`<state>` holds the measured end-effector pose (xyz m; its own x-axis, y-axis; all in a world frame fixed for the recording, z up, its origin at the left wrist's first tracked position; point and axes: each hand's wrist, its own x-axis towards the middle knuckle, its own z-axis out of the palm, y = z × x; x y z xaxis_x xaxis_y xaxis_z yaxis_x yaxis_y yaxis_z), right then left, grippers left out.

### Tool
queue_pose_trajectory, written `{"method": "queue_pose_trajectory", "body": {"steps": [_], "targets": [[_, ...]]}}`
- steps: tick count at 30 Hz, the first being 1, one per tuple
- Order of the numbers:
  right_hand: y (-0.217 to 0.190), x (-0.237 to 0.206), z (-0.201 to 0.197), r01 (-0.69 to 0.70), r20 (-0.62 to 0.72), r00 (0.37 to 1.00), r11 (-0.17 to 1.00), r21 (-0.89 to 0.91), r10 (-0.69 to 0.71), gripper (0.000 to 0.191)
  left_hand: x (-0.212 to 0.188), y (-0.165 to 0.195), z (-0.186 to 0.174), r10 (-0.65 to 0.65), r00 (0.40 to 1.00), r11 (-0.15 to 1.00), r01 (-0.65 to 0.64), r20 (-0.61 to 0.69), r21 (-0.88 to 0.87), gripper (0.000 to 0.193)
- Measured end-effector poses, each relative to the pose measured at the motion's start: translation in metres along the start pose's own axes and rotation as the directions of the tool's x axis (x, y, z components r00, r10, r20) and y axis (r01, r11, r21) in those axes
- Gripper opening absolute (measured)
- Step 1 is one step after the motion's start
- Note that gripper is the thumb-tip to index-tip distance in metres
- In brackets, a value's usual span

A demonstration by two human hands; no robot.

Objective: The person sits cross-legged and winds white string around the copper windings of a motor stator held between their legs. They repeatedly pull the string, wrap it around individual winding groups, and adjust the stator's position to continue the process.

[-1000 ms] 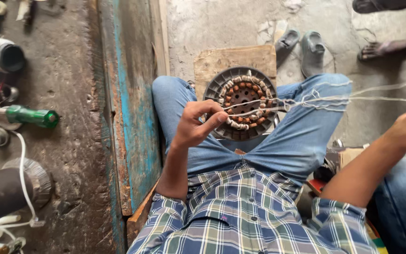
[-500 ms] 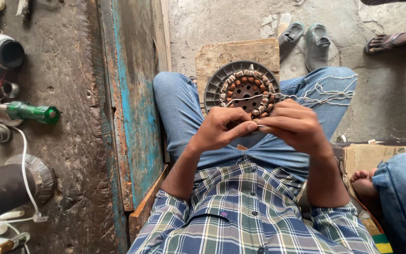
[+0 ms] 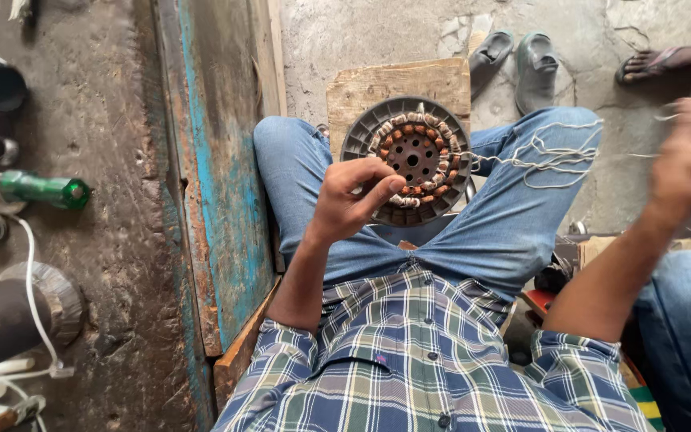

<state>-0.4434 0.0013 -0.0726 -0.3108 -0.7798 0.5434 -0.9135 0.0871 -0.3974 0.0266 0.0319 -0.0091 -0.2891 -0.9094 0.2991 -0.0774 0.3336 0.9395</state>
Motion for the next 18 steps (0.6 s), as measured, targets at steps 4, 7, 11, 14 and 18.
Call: {"method": "queue_pose_trajectory", "body": {"steps": [4,7,11,14,18], "targets": [[-0.102,-0.017,-0.008,0.096,0.116,0.981,0.913,0.397,-0.154,0.025,0.009,-0.003,0.007,0.127,0.992,0.964,-0.118,-0.025,0.238,0.016],[-0.177,-0.033,-0.013,0.276,0.196,0.887,0.820,0.501,-0.418,0.026,0.011,-0.009,0.011,0.213,0.974,0.927,-0.175,-0.081,0.333,0.015],[-0.223,-0.041,-0.017,0.351,0.252,0.797,0.761,0.546,-0.549,0.024,0.010,-0.020,0.014,0.309,0.908,0.918,-0.208,-0.281,0.339,0.014],[-0.230,-0.037,-0.018,0.428,0.286,0.736,0.750,0.504,-0.613,0.029,0.007,-0.029,0.014,0.106,0.889,0.953,0.038,-0.446,0.301,0.015],[-0.239,-0.029,-0.023,0.507,0.303,0.690,0.737,0.447,-0.658,0.031,0.011,-0.040,0.011,0.026,0.880,0.975,0.083,-0.474,0.207,0.015]]}}
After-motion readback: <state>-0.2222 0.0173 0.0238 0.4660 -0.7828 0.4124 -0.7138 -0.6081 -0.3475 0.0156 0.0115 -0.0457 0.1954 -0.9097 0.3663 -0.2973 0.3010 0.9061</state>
